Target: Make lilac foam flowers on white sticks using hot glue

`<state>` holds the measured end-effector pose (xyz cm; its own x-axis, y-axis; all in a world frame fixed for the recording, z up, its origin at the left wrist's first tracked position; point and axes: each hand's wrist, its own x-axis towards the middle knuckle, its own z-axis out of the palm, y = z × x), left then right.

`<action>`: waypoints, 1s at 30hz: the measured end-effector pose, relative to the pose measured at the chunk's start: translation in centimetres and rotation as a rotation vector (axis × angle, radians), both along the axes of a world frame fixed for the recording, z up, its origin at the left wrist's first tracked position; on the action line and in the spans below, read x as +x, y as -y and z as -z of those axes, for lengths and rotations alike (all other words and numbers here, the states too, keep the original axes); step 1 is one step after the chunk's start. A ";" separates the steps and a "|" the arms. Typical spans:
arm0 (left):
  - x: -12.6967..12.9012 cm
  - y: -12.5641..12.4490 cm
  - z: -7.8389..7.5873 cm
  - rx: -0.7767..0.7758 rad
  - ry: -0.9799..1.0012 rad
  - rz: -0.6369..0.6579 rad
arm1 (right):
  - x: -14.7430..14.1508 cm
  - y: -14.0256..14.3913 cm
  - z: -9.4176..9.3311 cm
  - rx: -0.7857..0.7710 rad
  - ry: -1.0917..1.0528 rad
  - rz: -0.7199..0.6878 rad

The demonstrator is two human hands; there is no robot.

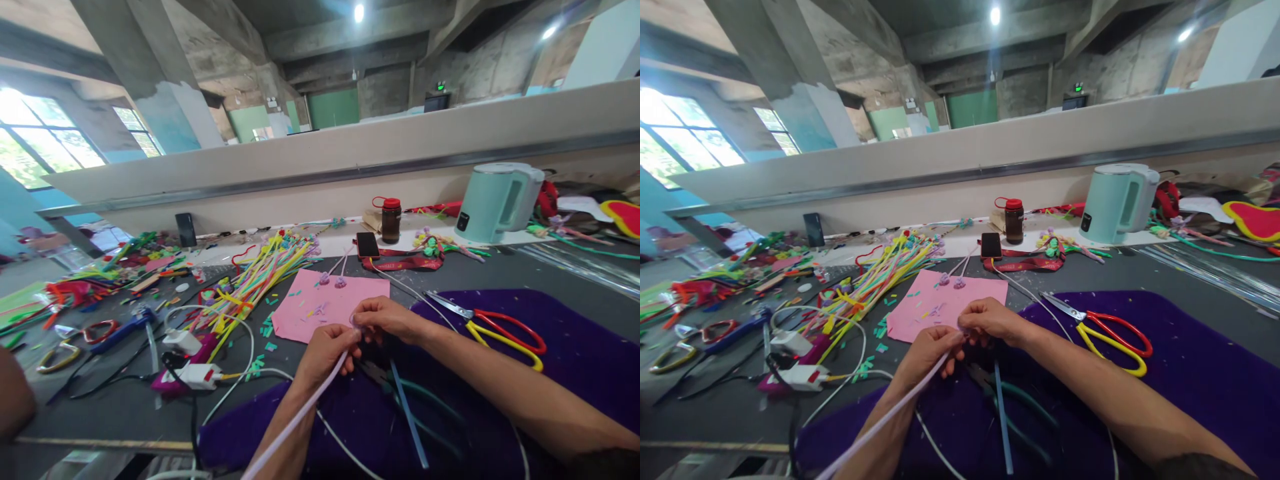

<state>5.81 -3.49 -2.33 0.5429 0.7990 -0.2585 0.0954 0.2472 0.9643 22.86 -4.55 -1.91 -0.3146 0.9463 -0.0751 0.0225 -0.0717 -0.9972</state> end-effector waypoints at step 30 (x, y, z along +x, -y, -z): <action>-0.3 -0.2 -0.2 0.048 0.139 -0.092 | 0.8 0.4 -1.4 0.174 0.015 -0.158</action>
<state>5.50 -3.25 -2.11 0.4945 0.8568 -0.1462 -0.0606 0.2018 0.9776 23.68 -4.99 -0.48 -0.4598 0.8845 0.0794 0.0345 0.1071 -0.9936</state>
